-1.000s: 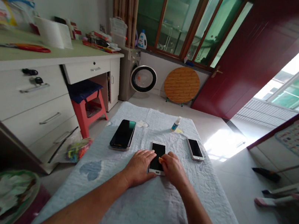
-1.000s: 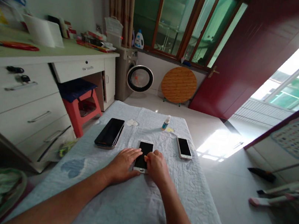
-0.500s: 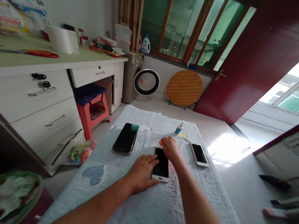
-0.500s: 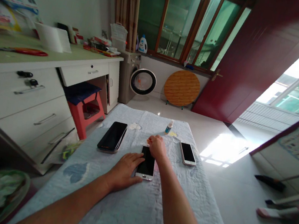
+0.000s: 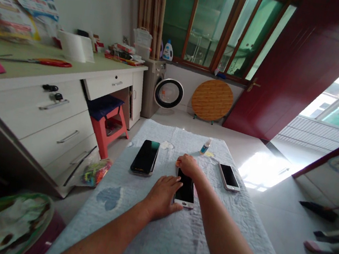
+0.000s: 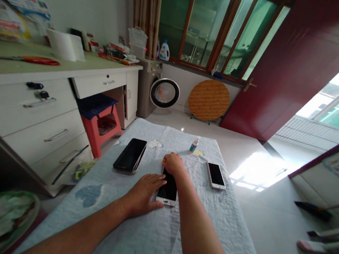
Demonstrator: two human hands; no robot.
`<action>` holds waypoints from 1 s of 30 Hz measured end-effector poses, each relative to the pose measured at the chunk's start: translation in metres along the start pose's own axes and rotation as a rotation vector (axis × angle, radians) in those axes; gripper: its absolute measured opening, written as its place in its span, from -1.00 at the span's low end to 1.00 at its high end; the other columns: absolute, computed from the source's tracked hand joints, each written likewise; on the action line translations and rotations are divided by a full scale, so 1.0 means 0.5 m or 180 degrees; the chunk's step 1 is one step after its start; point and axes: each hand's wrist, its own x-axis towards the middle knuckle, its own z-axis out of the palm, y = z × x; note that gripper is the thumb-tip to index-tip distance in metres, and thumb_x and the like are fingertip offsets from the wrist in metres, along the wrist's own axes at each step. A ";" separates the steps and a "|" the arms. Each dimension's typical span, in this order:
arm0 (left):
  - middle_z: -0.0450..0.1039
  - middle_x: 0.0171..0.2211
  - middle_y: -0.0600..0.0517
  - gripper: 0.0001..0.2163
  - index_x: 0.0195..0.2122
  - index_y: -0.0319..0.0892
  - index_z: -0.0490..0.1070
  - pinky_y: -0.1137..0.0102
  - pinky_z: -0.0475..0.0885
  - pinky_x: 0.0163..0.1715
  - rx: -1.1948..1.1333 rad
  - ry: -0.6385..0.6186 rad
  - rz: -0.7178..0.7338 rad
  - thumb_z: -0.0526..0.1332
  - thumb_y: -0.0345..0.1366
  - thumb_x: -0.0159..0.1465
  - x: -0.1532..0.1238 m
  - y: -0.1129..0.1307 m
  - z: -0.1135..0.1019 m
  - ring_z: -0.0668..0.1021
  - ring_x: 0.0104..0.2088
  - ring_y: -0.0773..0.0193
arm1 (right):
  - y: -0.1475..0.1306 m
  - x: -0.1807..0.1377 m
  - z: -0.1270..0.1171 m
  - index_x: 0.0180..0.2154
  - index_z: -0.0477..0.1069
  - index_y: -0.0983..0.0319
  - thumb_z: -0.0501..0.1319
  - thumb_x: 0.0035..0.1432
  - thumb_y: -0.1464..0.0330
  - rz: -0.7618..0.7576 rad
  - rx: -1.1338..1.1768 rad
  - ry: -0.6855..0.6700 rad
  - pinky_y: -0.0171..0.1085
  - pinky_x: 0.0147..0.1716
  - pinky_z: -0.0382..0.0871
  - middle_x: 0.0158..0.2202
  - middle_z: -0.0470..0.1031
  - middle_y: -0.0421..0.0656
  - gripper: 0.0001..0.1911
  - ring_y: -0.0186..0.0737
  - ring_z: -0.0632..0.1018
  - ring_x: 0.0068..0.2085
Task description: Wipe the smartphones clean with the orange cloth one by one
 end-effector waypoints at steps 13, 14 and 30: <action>0.28 0.22 -0.10 -0.39 0.13 -0.12 0.33 0.07 0.14 0.20 0.0012 0.0079 -0.0058 0.30 0.06 0.11 0.001 0.007 -0.009 0.34 0.18 -0.04 | 0.118 -0.084 0.003 -0.18 0.55 0.35 0.03 0.25 0.40 0.0468 0.0069 0.0053 -0.34 -0.33 0.21 -0.22 0.58 0.06 -0.67 -0.18 0.55 -0.22; 0.27 0.23 -0.11 -0.39 0.14 -0.12 0.32 0.07 0.14 0.21 0.0024 0.0077 -0.0067 0.30 0.05 0.11 0.001 0.007 -0.008 0.33 0.19 -0.04 | 0.118 -0.093 0.003 -0.20 0.55 0.35 0.03 0.24 0.39 0.0469 0.0100 0.0060 -0.35 -0.34 0.20 -0.22 0.59 0.05 -0.68 -0.19 0.55 -0.22; 0.24 0.25 -0.12 -0.39 0.15 -0.13 0.31 0.07 0.09 0.23 0.0025 0.0011 -0.0037 0.27 0.06 0.14 0.002 0.003 -0.005 0.30 0.22 -0.05 | 0.054 -0.149 -0.005 -0.40 0.54 0.33 0.05 0.20 0.41 0.0872 0.0551 0.0343 -0.36 -0.44 0.14 -0.48 0.53 -0.05 -0.70 -0.28 0.49 -0.41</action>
